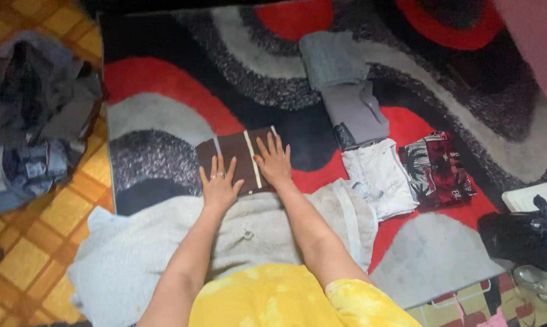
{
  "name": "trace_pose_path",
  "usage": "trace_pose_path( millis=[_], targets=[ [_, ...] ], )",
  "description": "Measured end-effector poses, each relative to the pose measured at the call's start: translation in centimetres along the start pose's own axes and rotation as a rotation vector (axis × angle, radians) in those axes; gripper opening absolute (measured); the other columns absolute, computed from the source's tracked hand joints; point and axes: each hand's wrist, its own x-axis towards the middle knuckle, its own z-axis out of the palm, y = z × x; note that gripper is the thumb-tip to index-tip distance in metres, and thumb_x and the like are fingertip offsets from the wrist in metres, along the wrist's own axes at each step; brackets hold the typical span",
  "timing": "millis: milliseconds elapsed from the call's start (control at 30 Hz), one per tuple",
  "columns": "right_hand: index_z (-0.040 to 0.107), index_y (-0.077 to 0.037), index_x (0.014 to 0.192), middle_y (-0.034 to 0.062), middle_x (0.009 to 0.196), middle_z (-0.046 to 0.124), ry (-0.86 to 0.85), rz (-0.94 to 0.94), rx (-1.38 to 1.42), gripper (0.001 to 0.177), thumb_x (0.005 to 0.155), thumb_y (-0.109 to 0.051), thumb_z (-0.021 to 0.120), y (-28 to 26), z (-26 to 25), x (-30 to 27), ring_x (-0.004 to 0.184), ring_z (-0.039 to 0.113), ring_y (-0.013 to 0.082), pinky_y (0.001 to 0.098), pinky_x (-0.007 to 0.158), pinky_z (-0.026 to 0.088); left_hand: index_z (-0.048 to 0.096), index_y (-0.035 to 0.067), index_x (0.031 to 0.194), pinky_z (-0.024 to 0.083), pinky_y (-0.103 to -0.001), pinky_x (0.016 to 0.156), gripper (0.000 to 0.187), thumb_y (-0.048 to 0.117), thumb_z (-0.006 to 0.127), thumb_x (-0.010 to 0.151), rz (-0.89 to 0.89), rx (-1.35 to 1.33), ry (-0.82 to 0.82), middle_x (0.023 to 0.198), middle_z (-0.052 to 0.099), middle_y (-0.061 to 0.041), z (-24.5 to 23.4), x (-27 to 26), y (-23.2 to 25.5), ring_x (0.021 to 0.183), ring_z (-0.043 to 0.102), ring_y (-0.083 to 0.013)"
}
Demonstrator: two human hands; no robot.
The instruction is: Folding a brown striped polo shirt on a rug.
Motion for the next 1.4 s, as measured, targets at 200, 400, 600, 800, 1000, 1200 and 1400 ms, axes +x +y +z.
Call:
trace_pose_path(
  millis=[200,400,600,800,1000,1200,1400],
  targets=[
    [0.031,-0.022,0.161,0.0106,0.170,0.020,-0.016,0.065,-0.011,0.070,0.102,-0.056,0.045,-0.8,-0.3,1.0,0.156,0.017,0.0343,0.0632,0.120,0.022,0.026,0.028,0.162,0.009,-0.067,0.119,0.082,0.062,0.052,0.093,-0.014,-0.005,-0.009,0.167,0.023,-0.018,0.3,0.6,-0.4,0.156,0.016,-0.0316],
    [0.026,-0.013,0.161,0.0242,0.164,0.017,-0.026,0.178,0.288,0.085,0.094,-0.054,0.057,1.7,1.4,1.0,0.152,0.017,0.0420,0.0532,0.121,0.021,0.023,0.029,0.162,0.006,-0.067,0.118,0.082,0.063,0.050,0.092,-0.023,-0.055,-0.102,0.168,0.019,-0.017,0.7,0.4,-0.8,0.155,0.013,-0.0314],
    [0.040,-0.004,0.156,0.0298,0.155,0.043,0.117,0.136,0.612,0.065,0.103,-0.036,0.059,11.3,9.5,1.8,0.146,0.040,0.0441,0.0437,0.120,0.033,0.025,0.019,0.163,0.002,-0.068,0.121,0.077,0.051,0.050,0.098,-0.119,-0.349,-0.094,0.171,0.019,-0.015,1.0,-0.4,-4.5,0.159,0.012,-0.0322],
    [0.066,-0.005,0.131,0.0134,0.112,0.075,0.025,0.529,0.923,0.046,0.092,-0.028,0.071,10.0,5.0,0.2,0.101,0.071,0.0237,0.0334,0.089,0.053,0.037,0.004,0.154,0.002,-0.067,0.117,0.077,0.043,0.061,0.092,-0.273,-0.045,-0.117,0.161,0.033,-0.022,-3.7,-8.0,-3.0,0.153,0.021,-0.0355],
    [0.068,-0.001,0.126,0.0090,0.100,0.073,-0.141,0.533,1.284,0.042,0.087,-0.017,0.075,7.5,2.8,-0.3,0.087,0.066,0.0184,0.0309,0.075,0.051,0.049,0.003,0.150,0.011,-0.058,0.126,0.066,0.036,0.061,0.094,-0.284,-0.115,-0.017,0.150,0.055,-0.016,-3.0,-8.6,-2.8,0.145,0.045,-0.0262],
    [0.061,0.003,0.128,0.0102,0.109,0.073,-0.163,0.502,1.458,0.050,0.080,-0.009,0.073,8.7,3.4,-0.5,0.098,0.068,0.0180,0.0283,0.087,0.053,0.056,0.001,0.141,0.014,-0.057,0.121,0.064,0.039,0.060,0.090,-0.292,0.067,-0.017,0.143,0.061,-0.015,-2.7,-7.6,-2.4,0.135,0.052,-0.0273],
    [0.064,0.005,0.130,0.0108,0.108,0.074,-0.256,0.480,1.530,0.052,0.083,-0.016,0.071,7.1,0.6,-1.0,0.097,0.068,0.0183,0.0294,0.086,0.053,0.060,0.002,0.136,0.024,-0.054,0.118,0.066,0.055,0.057,0.096,-0.498,-0.164,-0.281,0.135,0.064,-0.020,-3.8,-3.9,-2.9,0.132,0.054,-0.0345]
  ],
)
